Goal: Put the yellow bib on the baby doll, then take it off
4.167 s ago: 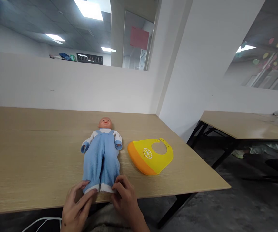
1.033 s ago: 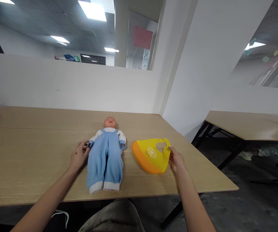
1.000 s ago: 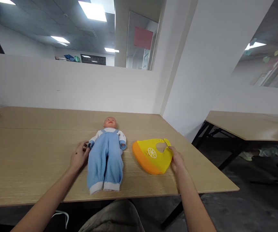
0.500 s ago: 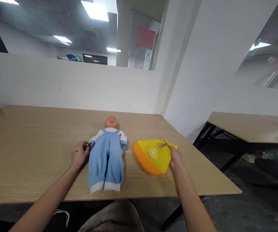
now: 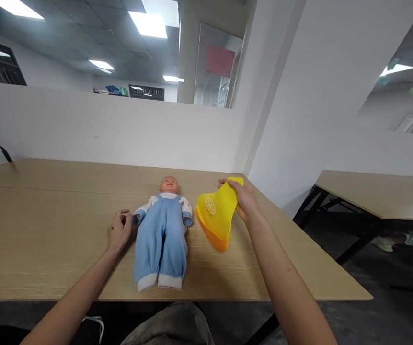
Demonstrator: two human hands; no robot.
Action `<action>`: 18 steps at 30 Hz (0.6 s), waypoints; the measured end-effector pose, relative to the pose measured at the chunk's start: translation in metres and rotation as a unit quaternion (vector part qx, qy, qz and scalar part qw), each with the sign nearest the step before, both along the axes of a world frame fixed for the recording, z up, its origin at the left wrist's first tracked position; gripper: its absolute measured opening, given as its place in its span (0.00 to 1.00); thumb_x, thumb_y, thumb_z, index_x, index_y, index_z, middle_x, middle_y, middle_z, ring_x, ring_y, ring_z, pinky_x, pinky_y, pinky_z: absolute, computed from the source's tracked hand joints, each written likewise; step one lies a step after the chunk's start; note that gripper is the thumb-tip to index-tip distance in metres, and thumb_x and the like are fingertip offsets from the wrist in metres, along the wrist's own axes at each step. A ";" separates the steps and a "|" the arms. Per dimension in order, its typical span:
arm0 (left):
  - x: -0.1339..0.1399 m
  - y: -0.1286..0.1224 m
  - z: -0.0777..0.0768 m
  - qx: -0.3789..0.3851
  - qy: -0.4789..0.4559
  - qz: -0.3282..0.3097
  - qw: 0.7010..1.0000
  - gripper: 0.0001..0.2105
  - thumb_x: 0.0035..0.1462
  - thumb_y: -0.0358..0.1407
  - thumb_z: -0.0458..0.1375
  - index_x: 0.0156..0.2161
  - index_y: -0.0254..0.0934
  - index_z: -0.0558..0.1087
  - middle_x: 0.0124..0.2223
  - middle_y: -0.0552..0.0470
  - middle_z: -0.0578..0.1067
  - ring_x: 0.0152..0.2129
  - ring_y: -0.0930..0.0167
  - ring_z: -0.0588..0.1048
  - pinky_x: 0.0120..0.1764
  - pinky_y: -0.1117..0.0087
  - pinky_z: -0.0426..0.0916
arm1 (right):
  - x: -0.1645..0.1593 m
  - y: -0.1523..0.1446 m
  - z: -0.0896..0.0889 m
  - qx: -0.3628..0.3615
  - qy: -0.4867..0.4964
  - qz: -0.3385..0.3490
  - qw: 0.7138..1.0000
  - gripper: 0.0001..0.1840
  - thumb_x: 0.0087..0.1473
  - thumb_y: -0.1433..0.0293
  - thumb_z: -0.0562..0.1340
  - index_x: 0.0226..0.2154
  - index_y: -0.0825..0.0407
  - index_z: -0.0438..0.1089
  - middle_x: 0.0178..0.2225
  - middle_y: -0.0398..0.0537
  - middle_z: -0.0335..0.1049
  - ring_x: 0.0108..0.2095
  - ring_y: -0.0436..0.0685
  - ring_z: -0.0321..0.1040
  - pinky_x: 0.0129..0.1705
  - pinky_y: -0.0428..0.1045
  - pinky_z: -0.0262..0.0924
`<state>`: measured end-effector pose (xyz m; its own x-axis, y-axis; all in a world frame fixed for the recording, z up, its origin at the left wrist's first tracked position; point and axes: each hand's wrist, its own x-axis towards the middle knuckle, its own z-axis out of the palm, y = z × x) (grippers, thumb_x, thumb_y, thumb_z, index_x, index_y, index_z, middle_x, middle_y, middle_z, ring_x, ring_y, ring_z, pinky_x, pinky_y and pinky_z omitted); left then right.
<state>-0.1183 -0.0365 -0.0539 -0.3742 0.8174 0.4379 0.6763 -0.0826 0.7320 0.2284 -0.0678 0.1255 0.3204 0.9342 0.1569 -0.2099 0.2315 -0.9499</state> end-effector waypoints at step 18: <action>0.023 -0.036 0.079 -0.089 -0.342 -0.443 0.824 0.25 0.51 0.55 0.48 0.32 0.35 0.76 0.30 0.44 0.79 0.26 0.66 0.74 0.30 0.64 0.69 | -0.095 -0.066 0.066 0.195 -0.037 0.272 0.942 0.10 0.48 0.61 0.68 0.32 0.50 0.73 0.58 0.44 0.62 0.58 0.66 0.61 0.50 0.56 0.68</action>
